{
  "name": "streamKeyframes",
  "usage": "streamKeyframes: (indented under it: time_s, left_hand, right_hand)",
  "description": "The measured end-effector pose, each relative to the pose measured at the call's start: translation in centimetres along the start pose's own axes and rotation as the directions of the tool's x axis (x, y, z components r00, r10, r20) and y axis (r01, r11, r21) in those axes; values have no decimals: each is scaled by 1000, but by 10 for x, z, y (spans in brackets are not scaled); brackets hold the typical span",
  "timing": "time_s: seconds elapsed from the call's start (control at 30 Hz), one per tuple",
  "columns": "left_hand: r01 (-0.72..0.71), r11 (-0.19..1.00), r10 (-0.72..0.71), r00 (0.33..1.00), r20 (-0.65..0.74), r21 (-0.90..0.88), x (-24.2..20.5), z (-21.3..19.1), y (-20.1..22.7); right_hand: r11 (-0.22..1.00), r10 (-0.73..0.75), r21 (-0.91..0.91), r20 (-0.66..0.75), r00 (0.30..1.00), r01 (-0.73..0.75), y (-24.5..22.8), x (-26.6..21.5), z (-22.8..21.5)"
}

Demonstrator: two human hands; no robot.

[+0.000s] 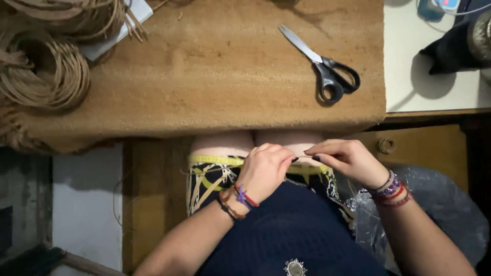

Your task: Measuring and cutting lengths of twine using a measuring tape and scissors

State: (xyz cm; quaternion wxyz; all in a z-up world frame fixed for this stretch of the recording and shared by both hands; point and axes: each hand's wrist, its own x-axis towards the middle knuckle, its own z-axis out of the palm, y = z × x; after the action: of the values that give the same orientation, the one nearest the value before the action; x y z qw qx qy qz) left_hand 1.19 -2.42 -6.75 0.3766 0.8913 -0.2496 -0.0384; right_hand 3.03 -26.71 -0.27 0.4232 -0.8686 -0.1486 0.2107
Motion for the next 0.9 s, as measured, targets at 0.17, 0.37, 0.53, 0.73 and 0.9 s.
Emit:
streamKeyframes:
  time_s: [0.17, 0.37, 0.53, 0.73, 0.9]
  left_hand:
    - [79, 992, -82, 996, -26, -102, 25, -44, 11]
    - [141, 977, -149, 988, -42, -159, 57, -68, 9]
    - [210, 963, -212, 977, 2, -167, 66, -73, 3]
    - [293, 938, -310, 948, -69, -185, 58, -97, -8]
    - [309, 937, -341, 911, -233, -163, 34, -115, -32]
  right_hand:
    - [991, -70, -132, -320, 945, 29, -9, 7, -17]
    - [744, -352, -664, -487, 799, -77, 28, 58, -37]
    - [376, -332, -869, -450, 829, -321, 52, 100, -38]
    - [751, -84, -622, -421, 903, -220, 24, 98, -49]
    - [867, 366, 384, -59, 929, -317, -41, 54, -31]
